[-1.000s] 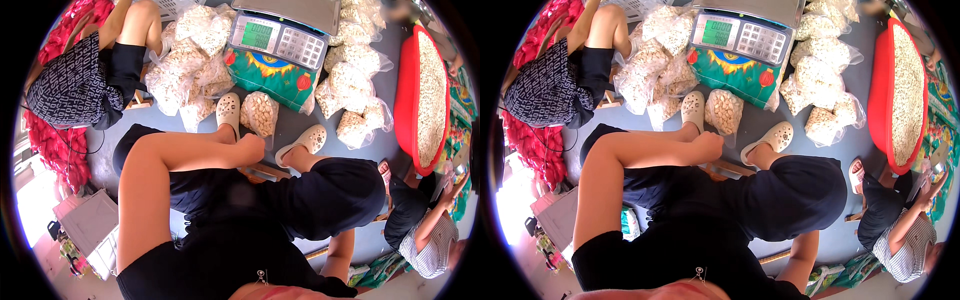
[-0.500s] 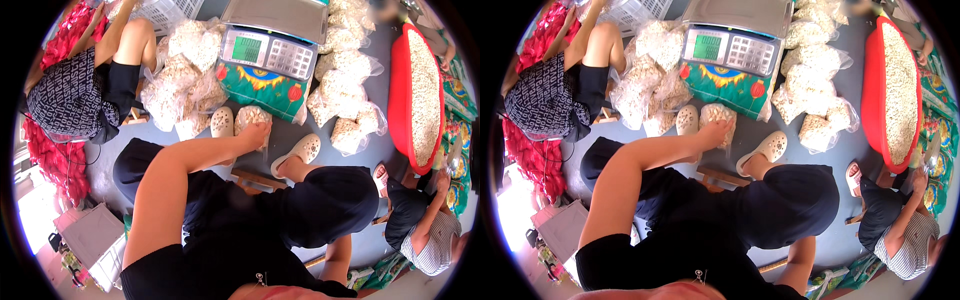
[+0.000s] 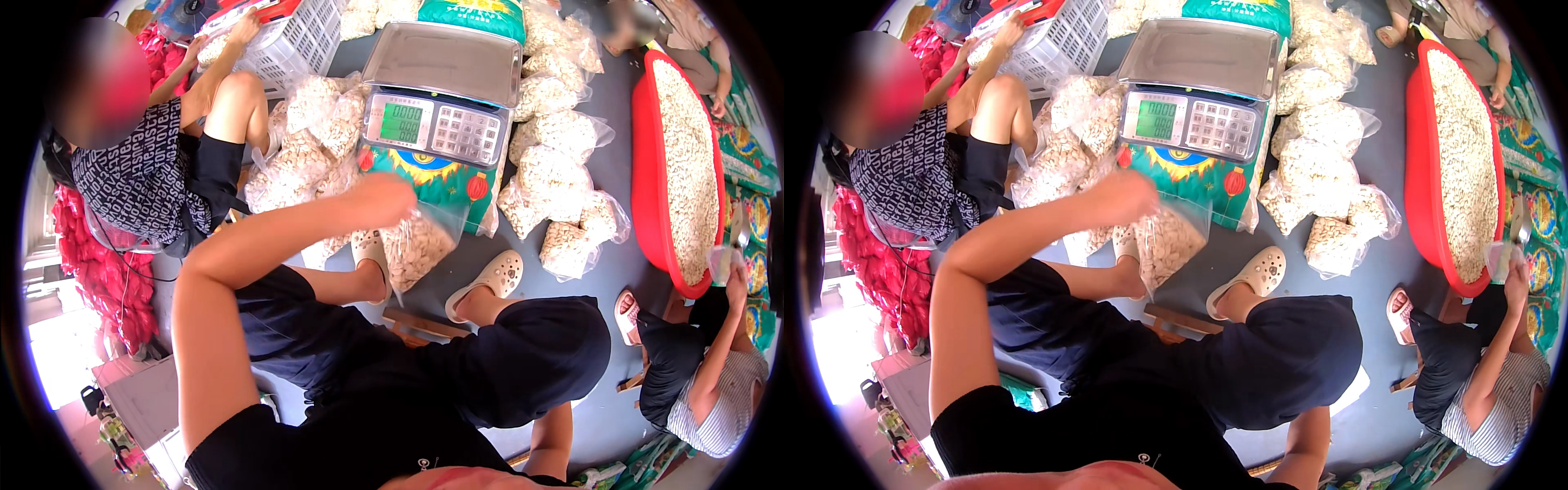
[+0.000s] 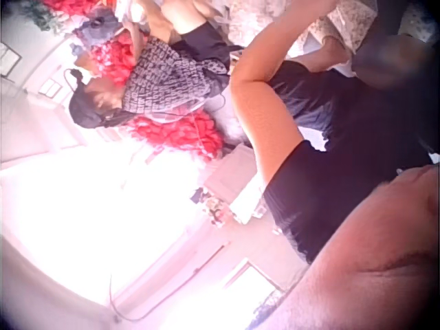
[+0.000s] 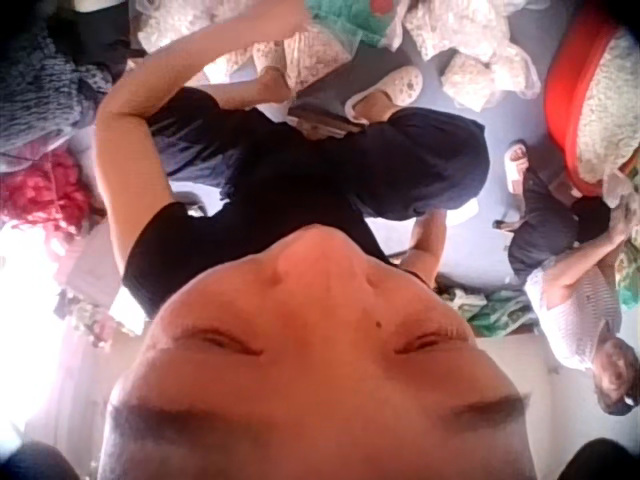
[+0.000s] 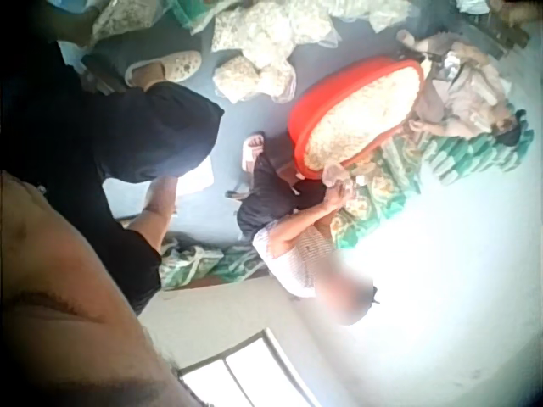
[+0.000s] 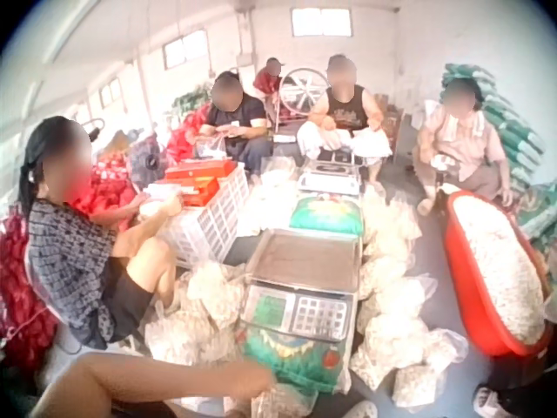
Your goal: The person scoops peanuts from a large red sack into small plastic bags, weighs each bag on a digital scale, and places the weighed bags on the table. The process is repeated continuously with multiple bags.
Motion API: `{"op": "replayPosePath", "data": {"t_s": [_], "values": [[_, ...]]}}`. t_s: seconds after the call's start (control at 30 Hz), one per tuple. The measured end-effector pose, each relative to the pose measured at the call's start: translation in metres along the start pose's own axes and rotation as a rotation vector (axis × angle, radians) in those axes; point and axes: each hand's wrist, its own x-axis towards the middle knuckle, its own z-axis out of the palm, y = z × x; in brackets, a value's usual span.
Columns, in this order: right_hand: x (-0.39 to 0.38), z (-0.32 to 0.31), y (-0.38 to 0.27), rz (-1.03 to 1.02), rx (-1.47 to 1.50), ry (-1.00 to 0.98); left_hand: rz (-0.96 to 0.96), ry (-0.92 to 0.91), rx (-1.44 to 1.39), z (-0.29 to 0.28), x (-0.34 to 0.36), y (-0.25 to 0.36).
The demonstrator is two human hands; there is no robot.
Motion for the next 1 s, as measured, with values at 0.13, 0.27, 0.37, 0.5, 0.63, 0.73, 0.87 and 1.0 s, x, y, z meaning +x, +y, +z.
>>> {"op": "replayPosePath", "data": {"t_s": [0.13, 0.27, 0.37, 0.5, 0.63, 0.73, 0.87, 1.0], "values": [[-0.005, -0.001, 0.005, 0.001, 0.019, 0.009, -0.164, 0.150, -0.111, -0.118, 0.002, 0.024], [-0.013, -0.002, 0.013, 0.022, 0.028, 0.008, -0.217, 0.367, 0.044, -0.178, 0.026, 0.018], [-0.018, -0.003, 0.016, 0.032, 0.043, 0.001, -0.280, 0.442, 0.116, -0.203, 0.060, -0.010], [-0.028, -0.009, 0.022, 0.069, 0.052, 0.004, -0.413, 0.547, 0.079, -0.217, 0.116, -0.046], [-0.036, -0.013, 0.024, 0.092, 0.057, -0.011, -0.554, 0.598, -0.024, -0.189, 0.155, -0.096], [-0.046, -0.029, 0.021, 0.119, 0.027, 0.018, -0.578, 0.560, -0.048, -0.162, 0.175, -0.118], [-0.043, -0.082, 0.004, 0.149, -0.085, 0.225, -0.435, 0.708, 0.090, -0.181, 0.155, -0.077], [-0.007, -0.152, 0.026, -0.053, -0.185, 0.697, -0.324, 0.558, -0.063, -0.180, 0.104, -0.037]]}}
